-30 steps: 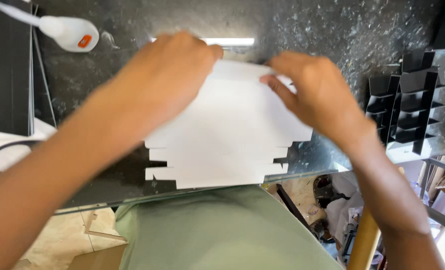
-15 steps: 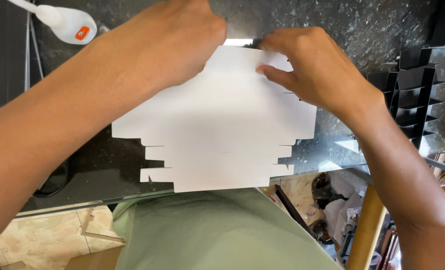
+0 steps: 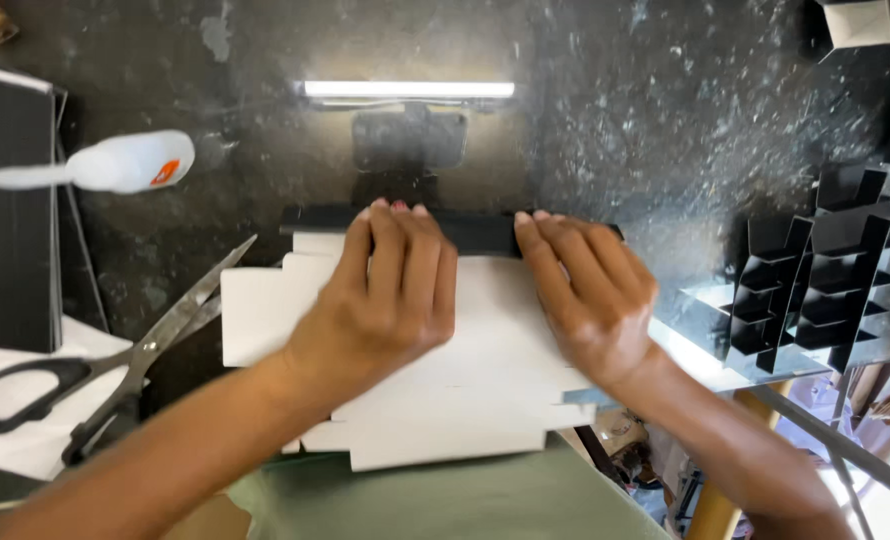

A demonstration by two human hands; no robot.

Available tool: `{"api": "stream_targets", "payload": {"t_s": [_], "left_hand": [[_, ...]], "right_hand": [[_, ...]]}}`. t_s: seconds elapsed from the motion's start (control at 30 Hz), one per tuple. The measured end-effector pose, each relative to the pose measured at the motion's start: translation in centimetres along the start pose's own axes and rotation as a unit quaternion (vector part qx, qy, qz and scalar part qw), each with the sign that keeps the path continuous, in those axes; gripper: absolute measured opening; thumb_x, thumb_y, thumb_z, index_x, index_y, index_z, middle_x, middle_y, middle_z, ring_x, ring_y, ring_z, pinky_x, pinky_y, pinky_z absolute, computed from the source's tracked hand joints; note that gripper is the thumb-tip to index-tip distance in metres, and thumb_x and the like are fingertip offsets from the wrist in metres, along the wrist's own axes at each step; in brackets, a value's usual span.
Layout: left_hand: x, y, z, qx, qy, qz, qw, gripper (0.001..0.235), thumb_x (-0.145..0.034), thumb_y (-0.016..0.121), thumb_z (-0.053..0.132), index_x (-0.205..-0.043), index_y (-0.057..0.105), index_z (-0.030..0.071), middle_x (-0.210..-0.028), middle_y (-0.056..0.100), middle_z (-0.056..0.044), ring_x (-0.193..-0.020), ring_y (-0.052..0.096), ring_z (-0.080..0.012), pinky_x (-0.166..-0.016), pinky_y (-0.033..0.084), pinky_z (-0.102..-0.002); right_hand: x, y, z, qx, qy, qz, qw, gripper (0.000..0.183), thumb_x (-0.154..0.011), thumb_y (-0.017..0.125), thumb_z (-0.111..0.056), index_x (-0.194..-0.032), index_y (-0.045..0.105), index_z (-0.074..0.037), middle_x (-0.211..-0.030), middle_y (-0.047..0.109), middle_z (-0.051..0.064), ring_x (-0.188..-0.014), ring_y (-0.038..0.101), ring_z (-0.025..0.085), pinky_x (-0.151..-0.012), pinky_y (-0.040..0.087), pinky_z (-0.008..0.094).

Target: The person assembles a paper box by hand, folding and tucking cardboard edges to form the box structure and its internal dividers.

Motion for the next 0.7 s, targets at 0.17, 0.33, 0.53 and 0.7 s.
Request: {"api": "stream_targets", "payload": {"t_s": [0.17,0.33,0.53,0.7], "left_hand": [[4.1,0.3,1.7,0.142,-0.051,-0.106,0.983,0.045,-0.115,0.051,0.027,-0.140,0.055,-0.010,-0.142,0.057,-0.025,-0.131,0.061,-0.0367,-0.111,0.055,-0.042],[2.6,0.0,1.9,0.134,-0.095,-0.099,0.981,0.053,-0.113,0.055,0.043,-0.136,0.060,-0.005,-0.131,0.066,-0.024,-0.123,0.066,-0.0348,-0.103,0.059,-0.040],[1.1,-0.5,4.4,0.049,-0.122,-0.151,0.980,0.047,-0.118,0.045,0.037,-0.145,0.051,-0.001,-0.125,0.065,-0.035,-0.119,0.066,-0.0460,-0.094,0.063,-0.039],[1.3,-0.3,6.0,-0.037,-0.119,-0.155,0.980,0.046,-0.121,0.032,0.029,-0.147,0.038,-0.009,-0.126,0.068,-0.032,-0.119,0.067,-0.0454,-0.090,0.063,-0.034]], "right_hand": [[3.8,0.9,-0.8,-0.106,0.131,-0.056,0.984,0.035,-0.099,0.075,-0.006,-0.130,0.066,0.005,-0.127,0.068,0.024,-0.116,0.071,0.039,-0.102,0.061,0.046],[2.3,0.5,-1.4,-0.052,0.111,-0.079,0.989,0.044,-0.099,0.074,-0.029,-0.125,0.070,0.007,-0.124,0.069,0.023,-0.113,0.070,0.037,-0.103,0.058,0.043],[2.9,1.1,-2.3,0.031,0.105,-0.123,0.986,0.049,-0.107,0.052,-0.042,-0.138,0.068,-0.009,-0.133,0.063,0.016,-0.119,0.067,0.033,-0.100,0.058,0.041],[2.7,0.4,-2.7,0.118,0.091,-0.123,0.981,0.045,-0.110,0.054,-0.043,-0.141,0.067,-0.012,-0.129,0.066,0.014,-0.119,0.067,0.029,-0.095,0.061,0.039]]}}
Point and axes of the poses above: each hand's wrist, its own x-axis away from the middle knuckle, its own y-axis out of the palm, z = x × y, the point moved 3 cm from there along -x, towards the middle knuckle
